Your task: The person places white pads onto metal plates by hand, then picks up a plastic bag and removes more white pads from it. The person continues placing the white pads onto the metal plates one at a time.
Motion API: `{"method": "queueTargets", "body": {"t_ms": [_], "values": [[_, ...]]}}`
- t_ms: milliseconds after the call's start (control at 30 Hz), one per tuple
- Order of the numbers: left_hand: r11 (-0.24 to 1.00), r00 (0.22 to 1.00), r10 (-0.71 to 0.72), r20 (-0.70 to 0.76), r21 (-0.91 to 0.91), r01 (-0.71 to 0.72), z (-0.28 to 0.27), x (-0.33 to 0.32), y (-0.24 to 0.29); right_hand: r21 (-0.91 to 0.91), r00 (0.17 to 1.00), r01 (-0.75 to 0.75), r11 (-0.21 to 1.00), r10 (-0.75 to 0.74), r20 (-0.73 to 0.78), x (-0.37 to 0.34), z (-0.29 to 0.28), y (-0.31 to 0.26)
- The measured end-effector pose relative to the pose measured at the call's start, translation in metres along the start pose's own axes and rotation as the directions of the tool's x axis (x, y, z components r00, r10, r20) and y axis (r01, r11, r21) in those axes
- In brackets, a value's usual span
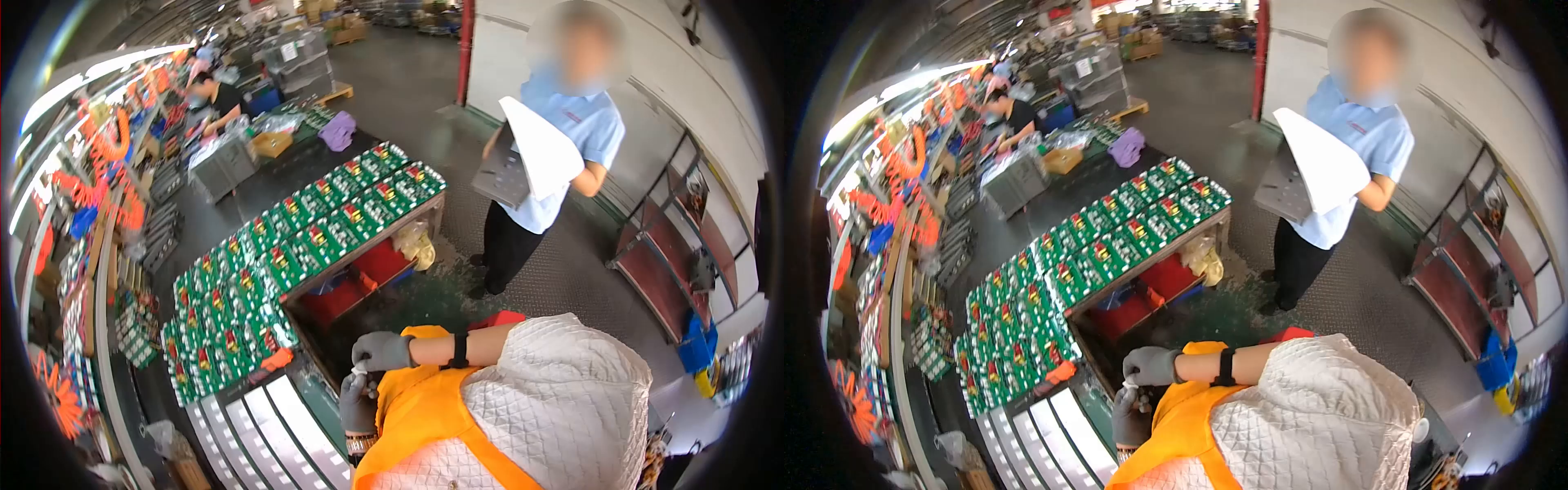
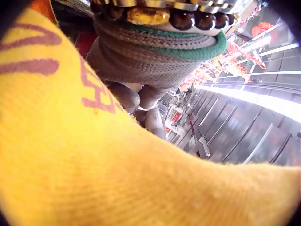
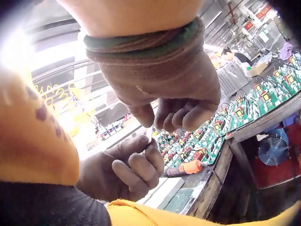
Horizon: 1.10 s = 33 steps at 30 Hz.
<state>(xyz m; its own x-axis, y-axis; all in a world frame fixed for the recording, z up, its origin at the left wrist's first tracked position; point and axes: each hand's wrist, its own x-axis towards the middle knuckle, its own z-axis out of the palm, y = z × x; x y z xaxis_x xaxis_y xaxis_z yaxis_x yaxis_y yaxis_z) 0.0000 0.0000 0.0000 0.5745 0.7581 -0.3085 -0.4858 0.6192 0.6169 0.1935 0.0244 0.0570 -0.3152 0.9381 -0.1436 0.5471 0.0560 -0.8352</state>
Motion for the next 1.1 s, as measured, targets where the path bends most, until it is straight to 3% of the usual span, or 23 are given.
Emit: {"method": "queueTargets", "body": {"t_ms": [67,100,167,200,300,367,500,600,633,700,767,833,867,900,933,1000,1033,1067,1100], "values": [[0.993,0.987,0.078,-0.142,0.098,-0.065,0.015,-0.014,0.021,-0.029,0.994,0.091,0.995,-0.093,-0.06,0.008,0.005,-0.009],[0.998,0.993,0.066,-0.1,0.004,-0.066,0.047,-0.009,-0.049,-0.148,1.0,-0.014,0.989,0.017,0.021,-0.041,-0.018,0.022],[0.992,0.986,0.124,-0.111,0.032,-0.121,0.024,-0.007,-0.03,-0.119,0.994,-0.021,0.993,0.033,0.101,-0.008,-0.011,0.005],[0.984,0.972,0.129,-0.197,0.15,-0.1,0.014,-0.034,0.002,-0.063,0.991,0.07,0.996,-0.062,0.119,0.013,0.019,-0.002],[0.991,0.905,0.13,-0.404,0.081,-0.107,0.007,-0.048,-0.001,0.148,0.974,0.037,0.988,-0.069,0.217,0.025,0.031,-0.016],[0.985,0.866,0.166,-0.472,0.045,-0.165,-0.005,-0.055,-0.005,0.086,0.958,0.02,0.996,-0.043,0.283,0.039,0.041,-0.023],[0.97,0.757,0.16,-0.633,-0.042,-0.24,-0.011,-0.083,-0.007,0.046,0.856,0.116,0.992,-0.123,0.502,0.071,0.072,-0.027],[0.955,0.65,0.185,-0.737,-0.02,-0.295,-0.025,-0.094,-0.005,0.022,0.677,0.229,0.973,-0.175,0.715,0.114,0.095,-0.049],[0.951,0.635,0.187,-0.75,-0.025,-0.309,-0.027,-0.095,-0.002,0.023,0.659,0.237,0.971,-0.179,0.73,0.128,0.1,-0.059],[0.893,0.582,0.268,-0.768,-0.028,-0.448,-0.034,-0.091,0.007,-0.011,0.542,0.385,0.923,-0.217,0.812,0.162,0.104,-0.076],[0.878,0.552,0.326,-0.768,0.029,-0.478,-0.043,-0.09,0.002,0.079,0.599,0.425,0.902,-0.346,0.723,0.204,0.108,-0.084],[0.71,0.538,0.332,-0.775,-0.17,-0.684,-0.065,-0.08,0.004,0.002,0.582,0.569,0.822,-0.405,0.705,0.263,0.108,-0.098],[0.698,0.53,0.333,-0.78,-0.174,-0.695,-0.073,-0.077,0.007,0.027,0.545,0.609,0.792,-0.444,0.711,0.296,0.112,-0.102],[0.625,0.485,0.305,-0.819,-0.213,-0.751,-0.068,-0.081,0.009,-0.064,0.6,0.585,0.809,-0.378,0.705,0.311,0.115,-0.12],[0.539,0.435,0.276,-0.857,-0.237,-0.808,-0.067,-0.082,0.012,-0.08,0.587,0.596,0.799,-0.366,0.722,0.333,0.126,-0.129],[0.491,0.411,0.25,-0.877,-0.251,-0.834,-0.069,-0.088,0.015,-0.087,0.507,0.736,0.671,-0.461,0.728,0.37,0.157,-0.128],[0.456,0.395,0.259,-0.881,-0.249,-0.855,-0.071,-0.091,0.014,-0.098,0.459,0.774,0.625,-0.449,0.767,0.38,0.169,-0.137],[0.412,0.34,0.273,-0.9,-0.21,-0.887,-0.081,-0.09,0.003,-0.109,0.45,0.774,0.623,-0.421,0.788,0.391,0.185,-0.132],[0.406,0.331,0.245,-0.911,-0.214,-0.889,-0.081,-0.093,0.002,-0.121,0.441,0.776,0.619,-0.397,0.805,0.398,0.198,-0.128]]}}
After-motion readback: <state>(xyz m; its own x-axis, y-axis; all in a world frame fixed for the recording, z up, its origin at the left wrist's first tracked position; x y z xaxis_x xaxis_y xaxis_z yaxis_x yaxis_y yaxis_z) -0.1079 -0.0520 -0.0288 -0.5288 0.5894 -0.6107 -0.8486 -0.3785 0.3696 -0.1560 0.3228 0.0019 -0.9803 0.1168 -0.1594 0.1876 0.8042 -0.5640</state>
